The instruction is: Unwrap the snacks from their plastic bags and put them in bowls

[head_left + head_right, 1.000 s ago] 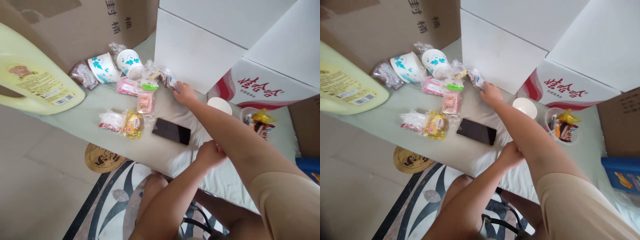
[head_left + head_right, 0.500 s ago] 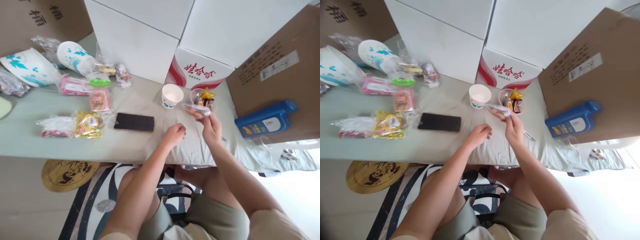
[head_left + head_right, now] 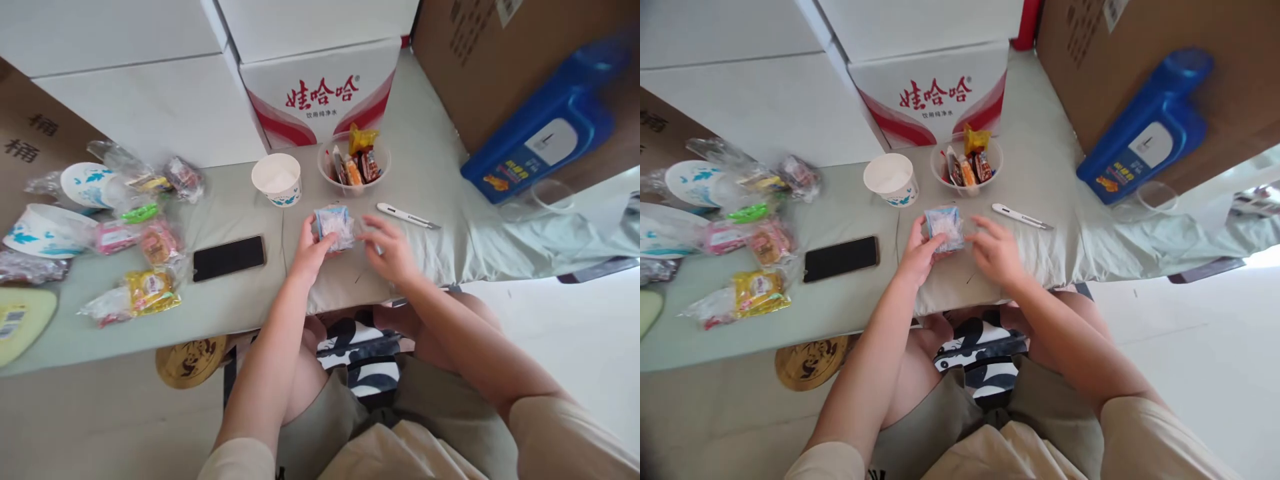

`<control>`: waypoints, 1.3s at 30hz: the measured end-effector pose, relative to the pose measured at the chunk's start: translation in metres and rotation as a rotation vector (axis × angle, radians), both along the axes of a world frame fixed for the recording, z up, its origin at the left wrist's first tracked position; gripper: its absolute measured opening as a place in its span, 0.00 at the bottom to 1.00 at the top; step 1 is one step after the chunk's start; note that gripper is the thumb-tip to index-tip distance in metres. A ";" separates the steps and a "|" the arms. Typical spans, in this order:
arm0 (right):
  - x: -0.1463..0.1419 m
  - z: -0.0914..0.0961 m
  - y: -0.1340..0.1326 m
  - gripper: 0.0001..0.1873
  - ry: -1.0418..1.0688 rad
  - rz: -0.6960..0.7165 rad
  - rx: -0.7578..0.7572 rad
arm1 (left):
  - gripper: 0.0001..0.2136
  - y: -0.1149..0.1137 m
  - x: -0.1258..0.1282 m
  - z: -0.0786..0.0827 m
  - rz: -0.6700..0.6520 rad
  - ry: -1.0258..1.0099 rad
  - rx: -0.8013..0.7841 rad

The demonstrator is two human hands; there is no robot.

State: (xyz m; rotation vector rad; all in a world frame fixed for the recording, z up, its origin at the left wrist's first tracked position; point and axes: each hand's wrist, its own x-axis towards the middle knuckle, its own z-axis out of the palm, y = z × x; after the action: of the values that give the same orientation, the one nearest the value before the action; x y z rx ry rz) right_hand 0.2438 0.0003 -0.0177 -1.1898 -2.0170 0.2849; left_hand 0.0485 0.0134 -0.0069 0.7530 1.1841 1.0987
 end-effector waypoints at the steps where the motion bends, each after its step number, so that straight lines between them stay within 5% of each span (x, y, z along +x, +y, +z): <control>1: 0.011 0.002 0.005 0.17 -0.031 -0.144 -0.009 | 0.34 0.001 0.000 -0.003 -0.006 0.019 0.017; 4: 0.039 0.005 0.019 0.23 -0.174 -0.428 -0.121 | 0.38 0.004 0.000 -0.011 -0.021 0.062 0.079; 10: 0.063 0.005 0.027 0.17 -0.218 -0.413 -0.338 | 0.44 0.008 0.005 -0.022 0.000 0.148 0.178; 14: 0.064 0.007 0.020 0.12 0.274 -0.383 -0.279 | 0.46 0.007 0.010 -0.025 0.020 0.206 0.238; 19: 0.055 0.005 0.022 0.19 1.000 -0.326 -0.288 | 0.38 0.005 0.016 -0.024 0.018 0.212 0.265; 25: 0.043 0.010 0.026 0.19 1.442 -0.277 -0.468 | 0.30 0.002 0.019 -0.015 0.046 0.103 0.197; 31: 0.039 0.008 0.020 0.20 1.236 -0.208 -0.544 | 0.28 0.002 0.022 -0.012 0.093 0.070 0.180; 39: 0.010 0.013 0.005 0.24 0.858 -0.102 -0.330 | 0.35 0.005 0.027 -0.014 0.054 0.188 0.288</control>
State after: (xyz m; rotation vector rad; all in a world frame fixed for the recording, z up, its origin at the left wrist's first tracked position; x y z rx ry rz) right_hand 0.2538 0.0054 -0.0047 -1.0912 -1.1792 0.9277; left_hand 0.0757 0.0180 -0.0208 1.0701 1.2222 1.2820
